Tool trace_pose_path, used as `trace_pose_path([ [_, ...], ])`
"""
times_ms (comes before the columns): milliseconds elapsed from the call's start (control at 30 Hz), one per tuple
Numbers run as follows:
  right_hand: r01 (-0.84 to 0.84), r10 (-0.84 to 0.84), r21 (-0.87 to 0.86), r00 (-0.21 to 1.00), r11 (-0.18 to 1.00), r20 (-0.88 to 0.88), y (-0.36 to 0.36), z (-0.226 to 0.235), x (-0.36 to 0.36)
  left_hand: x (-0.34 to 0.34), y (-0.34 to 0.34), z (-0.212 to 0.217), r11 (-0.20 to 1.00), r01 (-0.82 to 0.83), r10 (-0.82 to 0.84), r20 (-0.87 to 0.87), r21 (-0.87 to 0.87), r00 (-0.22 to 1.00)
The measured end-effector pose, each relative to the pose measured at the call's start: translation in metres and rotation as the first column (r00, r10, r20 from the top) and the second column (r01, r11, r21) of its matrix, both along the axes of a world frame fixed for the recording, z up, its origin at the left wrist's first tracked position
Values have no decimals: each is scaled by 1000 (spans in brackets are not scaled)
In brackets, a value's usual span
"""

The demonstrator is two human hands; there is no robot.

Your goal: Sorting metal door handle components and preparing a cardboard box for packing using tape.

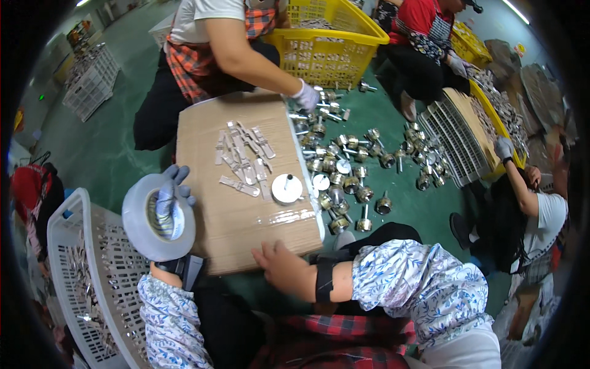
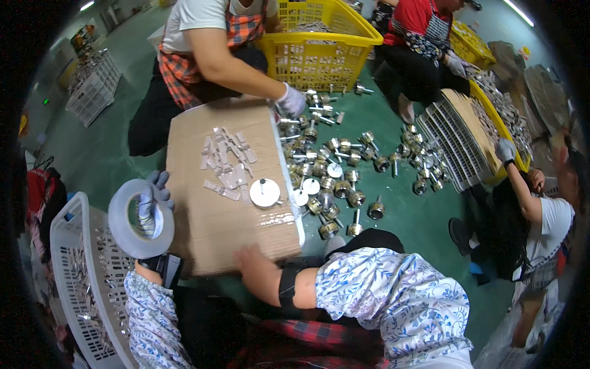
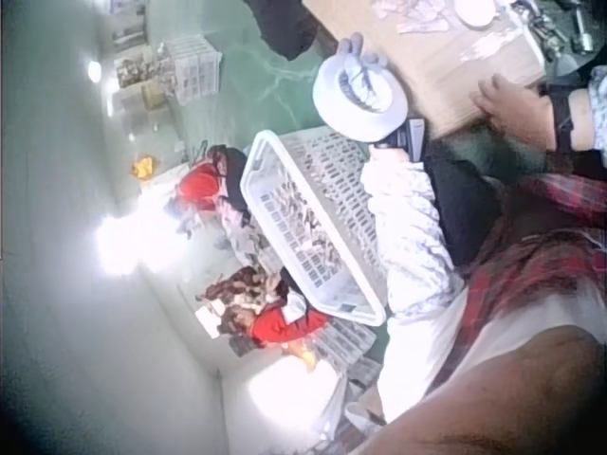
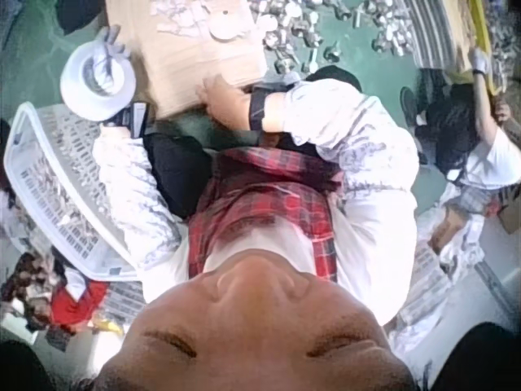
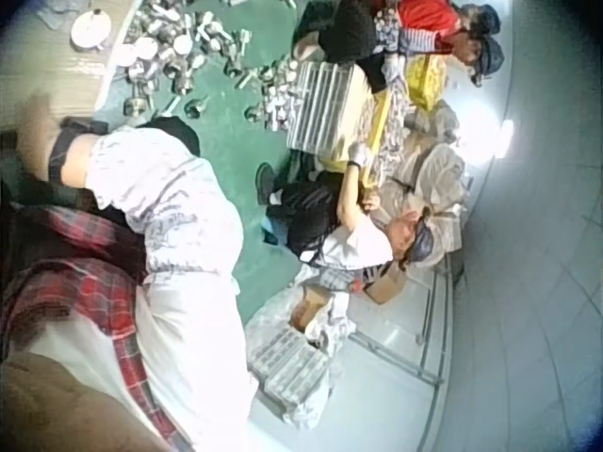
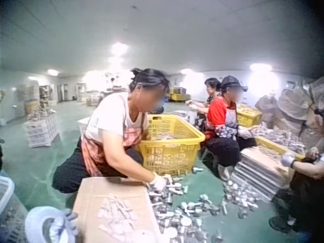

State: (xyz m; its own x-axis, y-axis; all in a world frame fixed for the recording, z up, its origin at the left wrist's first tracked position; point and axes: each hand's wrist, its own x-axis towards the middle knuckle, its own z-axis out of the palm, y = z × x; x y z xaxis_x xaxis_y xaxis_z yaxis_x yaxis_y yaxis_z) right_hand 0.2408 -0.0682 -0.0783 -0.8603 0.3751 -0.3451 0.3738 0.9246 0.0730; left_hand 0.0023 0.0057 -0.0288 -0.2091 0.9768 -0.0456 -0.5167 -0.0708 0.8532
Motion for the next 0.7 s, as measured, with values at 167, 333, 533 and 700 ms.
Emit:
trace_pose_path([
  [167,-54,54,13,996,998,-75,-23,10,0,-11,3,-9,997,69,-69,17,32,997],
  [333,-26,25,-19,997,999,-68,-22,5,0,-6,6,-11,995,100,-101,29,27,994],
  [533,-27,23,-42,996,999,-91,-19,10,1,-2,5,-12,995,102,-102,18,-3,995],
  [700,-42,39,-34,994,999,-107,-14,18,3,-5,6,-15,994,107,-107,-7,3,994],
])
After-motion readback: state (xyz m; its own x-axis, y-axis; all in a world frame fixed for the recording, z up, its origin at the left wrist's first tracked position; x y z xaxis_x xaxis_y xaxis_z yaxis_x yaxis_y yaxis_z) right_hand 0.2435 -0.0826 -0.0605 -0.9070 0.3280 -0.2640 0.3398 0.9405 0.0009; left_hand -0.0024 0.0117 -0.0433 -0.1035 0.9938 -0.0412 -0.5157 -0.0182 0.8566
